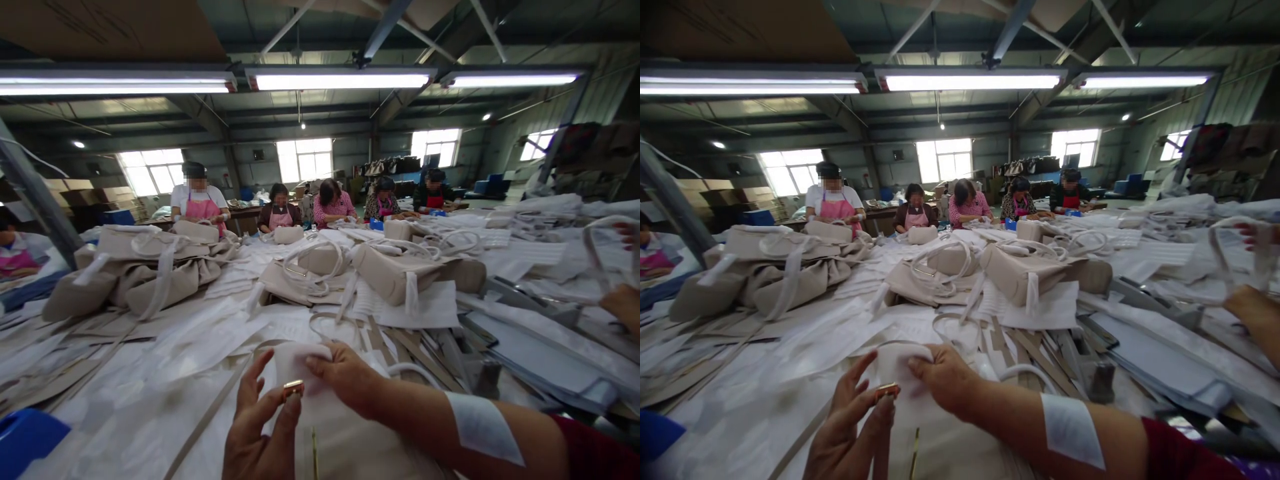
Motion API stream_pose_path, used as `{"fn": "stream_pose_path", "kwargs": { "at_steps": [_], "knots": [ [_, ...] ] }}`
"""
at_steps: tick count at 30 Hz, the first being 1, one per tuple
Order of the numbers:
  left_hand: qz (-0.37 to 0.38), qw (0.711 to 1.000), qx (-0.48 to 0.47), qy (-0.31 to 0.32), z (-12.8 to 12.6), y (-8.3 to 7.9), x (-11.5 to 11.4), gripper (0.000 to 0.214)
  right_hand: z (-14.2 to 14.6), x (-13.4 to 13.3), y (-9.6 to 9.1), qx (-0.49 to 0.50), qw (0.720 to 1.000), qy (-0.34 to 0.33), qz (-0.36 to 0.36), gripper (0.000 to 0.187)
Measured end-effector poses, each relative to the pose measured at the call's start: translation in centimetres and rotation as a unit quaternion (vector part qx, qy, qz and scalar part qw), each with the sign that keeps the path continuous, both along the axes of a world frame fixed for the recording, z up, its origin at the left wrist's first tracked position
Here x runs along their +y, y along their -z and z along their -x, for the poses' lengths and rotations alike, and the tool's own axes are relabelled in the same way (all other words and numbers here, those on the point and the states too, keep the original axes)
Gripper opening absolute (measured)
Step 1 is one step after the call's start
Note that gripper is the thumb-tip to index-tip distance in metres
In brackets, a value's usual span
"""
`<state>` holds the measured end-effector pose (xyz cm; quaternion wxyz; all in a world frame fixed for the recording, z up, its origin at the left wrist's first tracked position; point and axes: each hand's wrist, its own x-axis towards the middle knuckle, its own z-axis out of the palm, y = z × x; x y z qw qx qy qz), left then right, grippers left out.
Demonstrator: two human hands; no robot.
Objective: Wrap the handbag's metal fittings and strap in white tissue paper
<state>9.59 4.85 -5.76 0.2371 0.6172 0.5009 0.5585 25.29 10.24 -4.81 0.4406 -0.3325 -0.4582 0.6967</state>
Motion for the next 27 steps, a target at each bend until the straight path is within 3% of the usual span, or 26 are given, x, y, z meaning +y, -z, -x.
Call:
{"fn": "stream_pose_path", "kwargs": {
  "at_steps": [3, 5, 9, 14, 16, 18, 22, 27],
  "knots": [
    [-0.005, 0.999, 0.048, 0.015, 0.6, -0.1, 0.3, 0.025, 0.3, -0.7, 0.1, 0.0, 0.998, -0.07, -0.002, 0.045],
    [0.011, 0.999, 0.03, 0.014, 0.8, -0.2, 0.4, 0.027, 0.5, -1.5, 0.2, 0.036, 0.993, -0.108, 0.014, 0.043],
    [0.047, 0.999, -0.021, 0.018, 1.0, -0.2, 0.7, 0.034, 0.8, -2.6, 0.4, 0.098, 0.986, -0.124, 0.045, 0.048],
    [0.036, 0.998, 0.001, -0.048, 0.6, 0.1, 1.0, 0.054, 1.1, -3.0, 0.6, 0.067, 0.994, -0.072, 0.043, 0.051],
    [0.08, 0.995, 0.002, -0.066, 0.4, 0.1, 0.7, 0.07, 1.1, -3.2, 0.6, 0.038, 0.998, -0.044, 0.039, 0.052],
    [0.138, 0.988, -0.051, -0.045, 0.2, 0.1, 0.4, 0.078, 1.0, -3.3, 0.6, 0.013, 0.999, -0.013, 0.031, 0.049],
    [0.135, 0.978, -0.157, 0.016, 0.3, 0.6, 0.0, 0.052, 0.9, -3.3, 0.5, -0.015, 0.999, 0.031, 0.032, 0.039],
    [0.11, 0.977, -0.176, 0.059, 0.6, 0.9, -0.6, 0.035, 0.8, -3.8, 0.2, -0.024, 0.999, 0.042, 0.014, 0.031]
  ]
}}
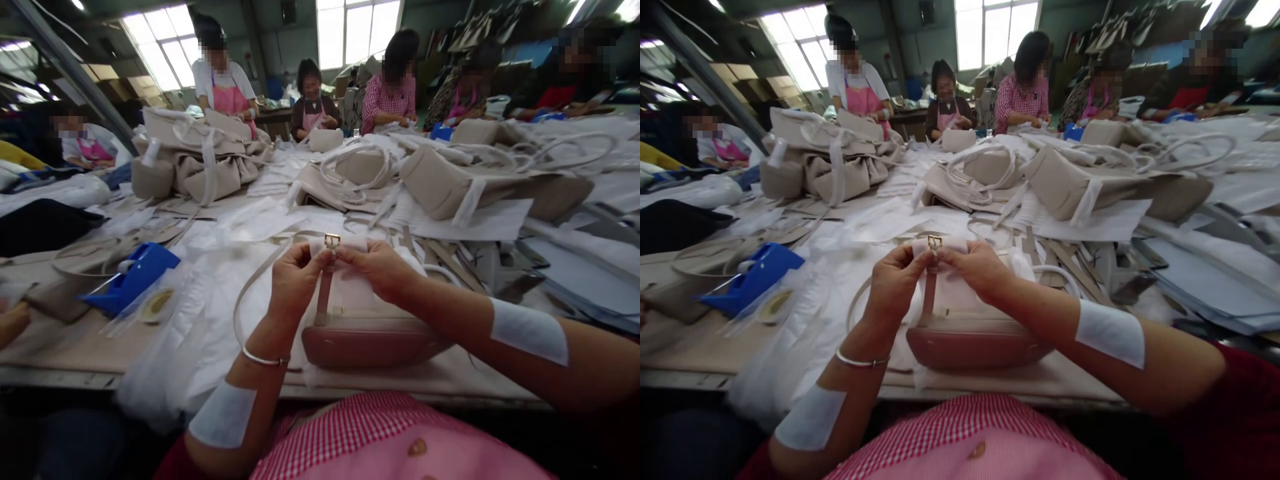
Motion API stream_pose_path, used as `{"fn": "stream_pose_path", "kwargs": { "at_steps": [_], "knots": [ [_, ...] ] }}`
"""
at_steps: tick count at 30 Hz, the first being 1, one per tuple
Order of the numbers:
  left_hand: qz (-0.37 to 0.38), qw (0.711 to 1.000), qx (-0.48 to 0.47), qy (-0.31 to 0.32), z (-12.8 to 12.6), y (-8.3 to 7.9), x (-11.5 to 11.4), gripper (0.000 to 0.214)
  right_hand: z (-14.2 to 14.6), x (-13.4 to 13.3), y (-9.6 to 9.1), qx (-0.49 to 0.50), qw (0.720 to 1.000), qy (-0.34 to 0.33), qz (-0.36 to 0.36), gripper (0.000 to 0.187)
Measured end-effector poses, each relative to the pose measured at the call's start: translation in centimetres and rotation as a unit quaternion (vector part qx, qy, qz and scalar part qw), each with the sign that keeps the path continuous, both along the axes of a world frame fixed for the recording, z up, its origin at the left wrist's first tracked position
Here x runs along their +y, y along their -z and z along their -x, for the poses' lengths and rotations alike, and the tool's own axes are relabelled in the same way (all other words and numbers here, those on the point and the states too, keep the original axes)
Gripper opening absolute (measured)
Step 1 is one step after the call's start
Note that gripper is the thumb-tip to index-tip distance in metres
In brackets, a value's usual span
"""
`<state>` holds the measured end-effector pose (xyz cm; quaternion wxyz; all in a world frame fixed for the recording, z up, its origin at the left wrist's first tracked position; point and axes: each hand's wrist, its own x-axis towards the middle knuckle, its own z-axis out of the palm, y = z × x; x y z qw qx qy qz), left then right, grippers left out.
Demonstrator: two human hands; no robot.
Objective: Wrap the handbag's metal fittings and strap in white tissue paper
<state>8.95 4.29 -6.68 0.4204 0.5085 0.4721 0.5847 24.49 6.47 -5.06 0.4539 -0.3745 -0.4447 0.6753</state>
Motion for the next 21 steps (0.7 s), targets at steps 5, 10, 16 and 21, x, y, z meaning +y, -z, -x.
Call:
{"fn": "stream_pose_path", "kwargs": {
  "at_steps": [5, 10, 16, 21],
  "knots": [
    [-0.013, 1.0, 0.009, -0.004, -0.2, -0.1, -0.4, 0.032, 0.0, -0.1, -0.1, -0.028, 0.998, 0.01, -0.046, 0.032],
    [-0.074, 0.986, 0.129, -0.076, -0.2, -0.3, -0.7, 0.03, -0.1, 0.4, 0.3, -0.036, 0.997, 0.018, -0.069, 0.032],
    [-0.128, 0.962, 0.228, -0.079, 1.1, -1.8, 0.0, 0.022, -0.3, 0.6, 0.0, -0.092, 0.992, 0.015, -0.086, 0.032],
    [-0.149, 0.942, 0.287, -0.085, 1.0, -3.4, 0.4, 0.016, -0.3, 0.8, 0.0, -0.098, 0.987, 0.014, -0.125, 0.029]
  ]
}}
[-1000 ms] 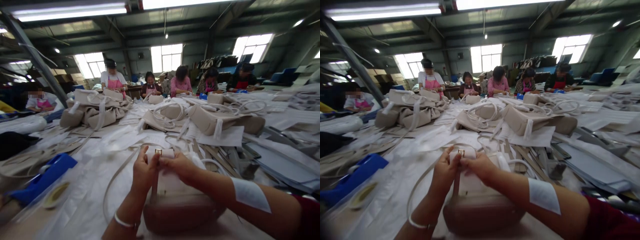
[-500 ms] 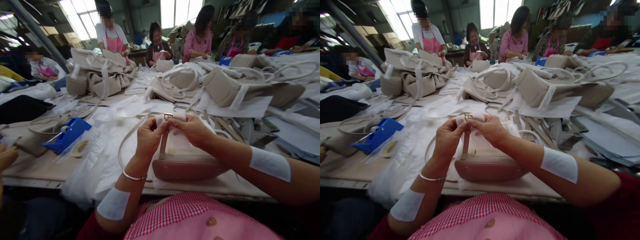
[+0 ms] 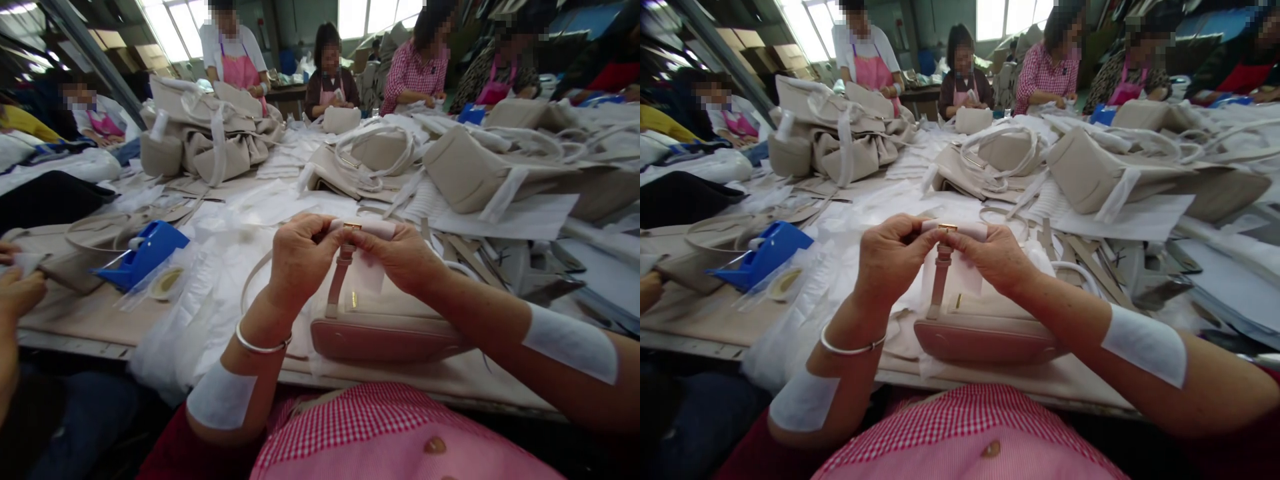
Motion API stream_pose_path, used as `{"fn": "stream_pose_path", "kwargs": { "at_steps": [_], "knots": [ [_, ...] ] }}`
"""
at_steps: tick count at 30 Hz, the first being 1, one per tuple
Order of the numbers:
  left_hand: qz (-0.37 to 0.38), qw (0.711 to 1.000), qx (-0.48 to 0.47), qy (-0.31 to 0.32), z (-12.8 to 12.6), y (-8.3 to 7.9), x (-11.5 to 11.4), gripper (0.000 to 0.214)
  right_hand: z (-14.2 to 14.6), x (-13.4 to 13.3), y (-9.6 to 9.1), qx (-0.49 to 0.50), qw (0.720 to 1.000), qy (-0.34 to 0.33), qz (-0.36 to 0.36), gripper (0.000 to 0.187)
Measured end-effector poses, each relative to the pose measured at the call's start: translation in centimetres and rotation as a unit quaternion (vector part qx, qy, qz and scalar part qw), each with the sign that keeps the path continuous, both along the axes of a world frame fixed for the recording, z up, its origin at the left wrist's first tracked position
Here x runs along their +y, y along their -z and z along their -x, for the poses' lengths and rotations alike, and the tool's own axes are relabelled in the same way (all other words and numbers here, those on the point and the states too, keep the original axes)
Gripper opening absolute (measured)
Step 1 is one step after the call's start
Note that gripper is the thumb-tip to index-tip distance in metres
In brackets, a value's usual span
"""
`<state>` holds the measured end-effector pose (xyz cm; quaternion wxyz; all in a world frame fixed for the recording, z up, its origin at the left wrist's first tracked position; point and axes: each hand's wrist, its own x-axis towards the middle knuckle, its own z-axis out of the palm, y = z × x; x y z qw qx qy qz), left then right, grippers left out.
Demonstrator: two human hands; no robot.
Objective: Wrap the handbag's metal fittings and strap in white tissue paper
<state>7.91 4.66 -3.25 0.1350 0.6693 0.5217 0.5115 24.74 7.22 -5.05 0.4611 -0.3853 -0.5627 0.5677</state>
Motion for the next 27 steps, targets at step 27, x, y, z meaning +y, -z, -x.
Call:
{"fn": "stream_pose_path", "kwargs": {
  "at_steps": [27],
  "knots": [
    [0.227, 0.921, -0.238, 0.208, -1.3, 4.7, -1.1, 0.052, -0.2, -0.3, 0.9, -0.221, 0.953, 0.083, -0.191, 0.032]
  ]
}}
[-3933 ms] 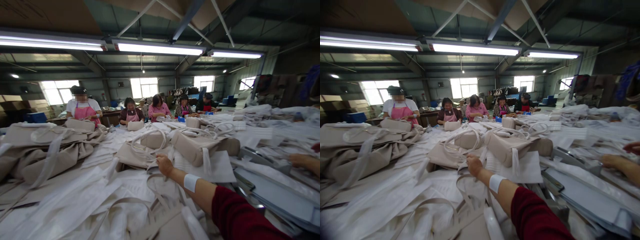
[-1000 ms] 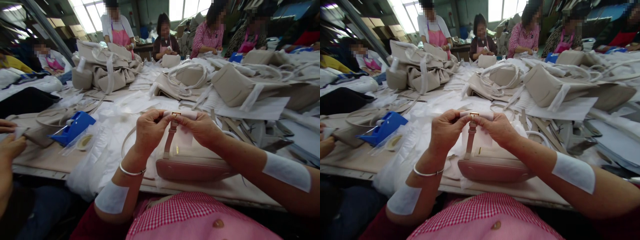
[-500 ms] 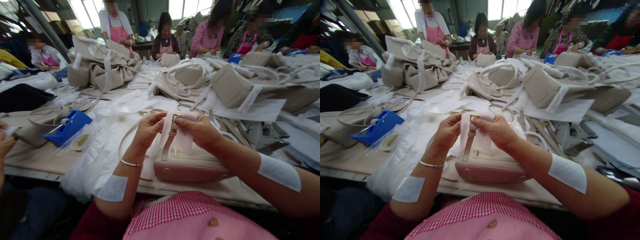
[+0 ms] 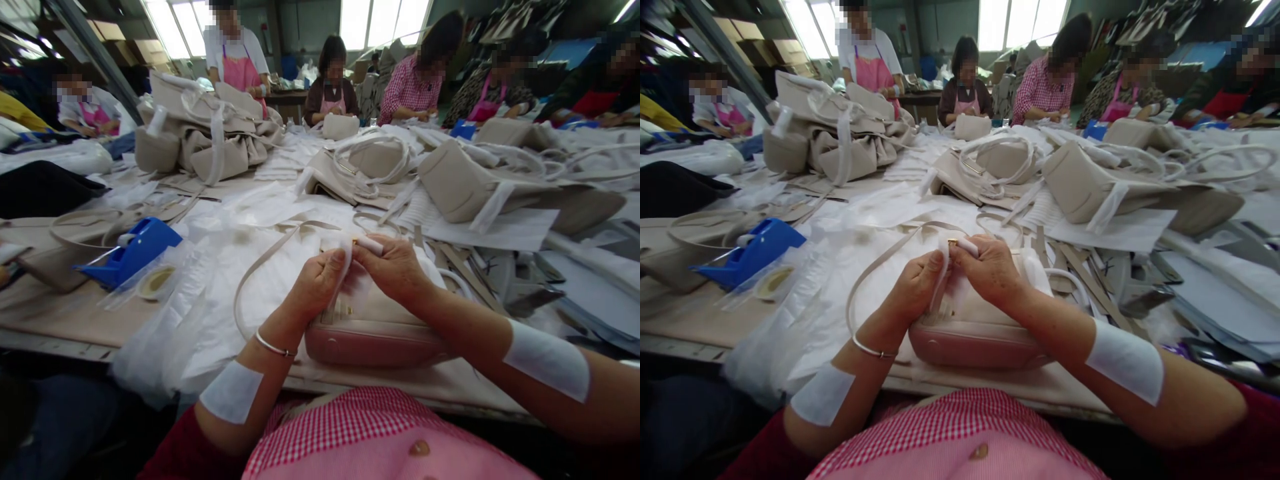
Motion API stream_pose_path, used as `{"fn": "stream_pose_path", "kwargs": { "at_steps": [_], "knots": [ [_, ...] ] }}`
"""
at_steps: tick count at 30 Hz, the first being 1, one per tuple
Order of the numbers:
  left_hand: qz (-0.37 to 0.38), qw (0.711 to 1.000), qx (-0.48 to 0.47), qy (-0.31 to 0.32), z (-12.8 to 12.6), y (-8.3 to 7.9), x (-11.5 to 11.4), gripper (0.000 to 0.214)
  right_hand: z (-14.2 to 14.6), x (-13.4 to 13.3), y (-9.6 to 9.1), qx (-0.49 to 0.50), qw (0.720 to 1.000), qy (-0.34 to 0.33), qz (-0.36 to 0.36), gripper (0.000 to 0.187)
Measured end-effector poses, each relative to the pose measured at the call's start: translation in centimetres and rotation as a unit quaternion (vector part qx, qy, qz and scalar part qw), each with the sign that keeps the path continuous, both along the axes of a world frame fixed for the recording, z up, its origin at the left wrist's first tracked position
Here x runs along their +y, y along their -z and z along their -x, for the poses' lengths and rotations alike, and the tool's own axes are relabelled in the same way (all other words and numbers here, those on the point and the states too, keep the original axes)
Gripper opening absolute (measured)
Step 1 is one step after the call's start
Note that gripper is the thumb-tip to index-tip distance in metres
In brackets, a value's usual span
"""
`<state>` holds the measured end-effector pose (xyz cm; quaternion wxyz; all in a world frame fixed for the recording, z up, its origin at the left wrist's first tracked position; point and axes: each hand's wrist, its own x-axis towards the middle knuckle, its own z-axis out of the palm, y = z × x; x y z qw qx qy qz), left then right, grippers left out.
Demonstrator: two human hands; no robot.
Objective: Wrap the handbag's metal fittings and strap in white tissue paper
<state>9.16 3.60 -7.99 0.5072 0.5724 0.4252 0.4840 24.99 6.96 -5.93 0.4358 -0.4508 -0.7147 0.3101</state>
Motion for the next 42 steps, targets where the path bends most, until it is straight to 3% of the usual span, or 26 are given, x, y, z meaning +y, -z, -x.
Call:
{"fn": "stream_pose_path", "kwargs": {
  "at_steps": [5, 8, 10, 12, 17, 23, 29, 31, 35, 39, 42],
  "knots": [
    [-0.026, 0.999, 0.029, -0.023, -0.3, -0.3, 0.3, 0.045, -0.2, -0.9, -0.6, -0.019, 0.999, -0.027, -0.017, 0.027],
    [-0.033, 0.997, 0.035, -0.06, -0.2, -0.5, 0.3, 0.046, -1.3, -0.9, -1.7, 0.026, 0.985, -0.166, 0.043, 0.006],
    [-0.032, 0.996, 0.039, -0.068, -0.2, -0.6, 0.2, 0.047, -2.2, -0.5, -2.3, 0.055, 0.953, -0.279, 0.103, 0.02],
    [-0.03, 0.997, 0.038, -0.063, -0.4, -0.7, 0.0, 0.047, -3.0, 0.3, -2.7, 0.062, 0.937, -0.319, 0.129, 0.021],
    [-0.041, 0.997, 0.056, -0.041, -0.9, -0.8, -0.2, 0.046, -3.1, 2.2, -2.3, 0.072, 0.964, -0.23, 0.115, 0.016],
    [-0.101, 0.987, 0.127, -0.005, -1.2, -0.3, -0.3, 0.034, -2.5, 2.5, -1.2, 0.117, 0.943, -0.273, 0.153, 0.025],
    [-0.027, 0.995, 0.004, 0.091, -0.8, -1.0, -0.8, 0.039, -2.4, 1.3, -1.2, 0.123, 0.95, -0.254, 0.131, 0.03],
    [-0.023, 0.995, 0.001, 0.099, -0.7, -1.6, -1.0, 0.04, -2.2, 1.0, -1.1, 0.123, 0.961, -0.225, 0.107, 0.028],
    [-0.046, 0.995, 0.083, 0.008, -1.4, -2.3, -1.4, 0.04, -2.1, 0.7, -0.7, 0.086, 0.986, -0.136, 0.036, 0.025],
    [-0.094, 0.982, 0.15, -0.065, -1.8, -2.5, -1.4, 0.037, -2.8, 0.9, -0.7, 0.117, 0.968, -0.207, 0.08, 0.027],
    [-0.133, 0.968, 0.188, -0.101, -1.7, -2.2, -1.2, 0.031, -3.5, 1.0, -1.0, 0.088, 0.963, -0.236, 0.094, 0.032]
  ]
}}
